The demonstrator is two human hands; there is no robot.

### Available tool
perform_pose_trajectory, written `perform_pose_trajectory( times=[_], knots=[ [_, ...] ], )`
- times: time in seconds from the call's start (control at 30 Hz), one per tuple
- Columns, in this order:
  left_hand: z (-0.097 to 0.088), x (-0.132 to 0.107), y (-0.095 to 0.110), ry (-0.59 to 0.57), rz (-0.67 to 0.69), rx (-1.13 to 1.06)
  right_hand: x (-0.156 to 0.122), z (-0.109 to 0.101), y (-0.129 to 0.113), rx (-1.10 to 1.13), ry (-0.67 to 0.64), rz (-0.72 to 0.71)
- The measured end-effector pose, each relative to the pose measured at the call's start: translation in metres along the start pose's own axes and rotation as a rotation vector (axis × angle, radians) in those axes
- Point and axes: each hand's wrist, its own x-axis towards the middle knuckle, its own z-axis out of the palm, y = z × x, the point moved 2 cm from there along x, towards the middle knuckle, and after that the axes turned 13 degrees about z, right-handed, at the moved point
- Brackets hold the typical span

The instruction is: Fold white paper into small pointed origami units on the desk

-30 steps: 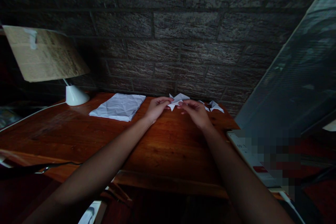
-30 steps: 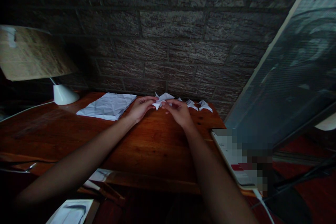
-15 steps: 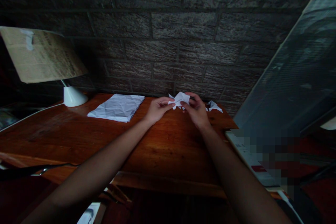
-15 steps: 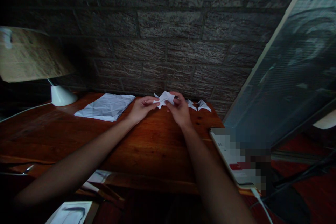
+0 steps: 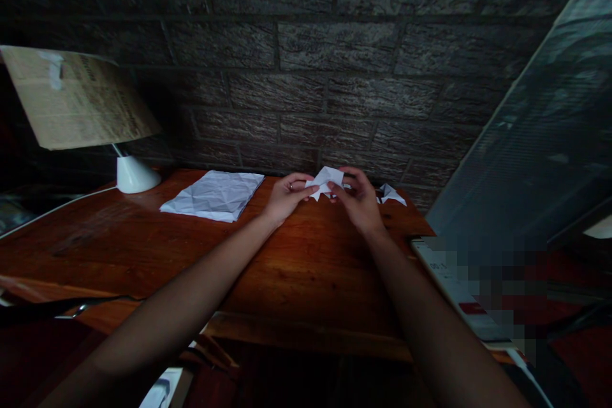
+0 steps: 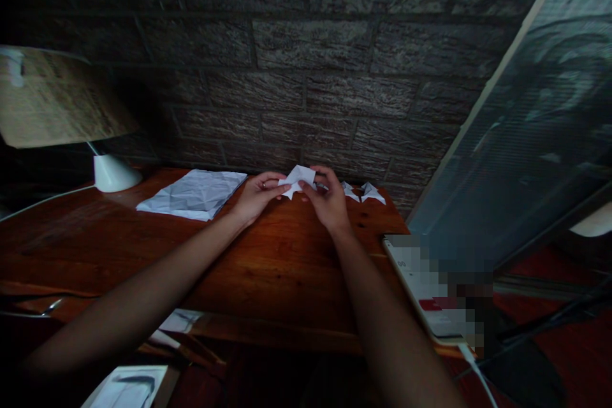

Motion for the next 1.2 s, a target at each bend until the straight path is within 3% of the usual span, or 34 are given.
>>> perform_pose_trajectory(
  times=[0.23,0.47,0.67,1.03,1.2],
  knots=[
    [-0.0028,0.0018,-0.0026,0.019,-0.046,-0.075,0.0050,-0.0023,0.0076,-0.096,0.033,0.040],
    [-0.0010,-0.0029,0.0020,-0.079,-0.159,-0.100,0.0037,-0.0020,0.0050,-0.067,0.019,0.042],
    [-0.0009,-0.0039,-0.0013,-0.178,-0.238,-0.175,0.0038,-0.0009,0.0048,-0.049,0.099,-0.002],
    [0.0002,-0.0041,0.0006,-0.197,-0.042,-0.016,-0.0033,0.0030,-0.0011,-0.204,0.185,-0.118],
    [-0.0002,-0.0023,-0.0016,-0.144,0.037,0.014,0.0004,0.0025,0.0024,-0.166,0.071,-0.072]
  ],
)
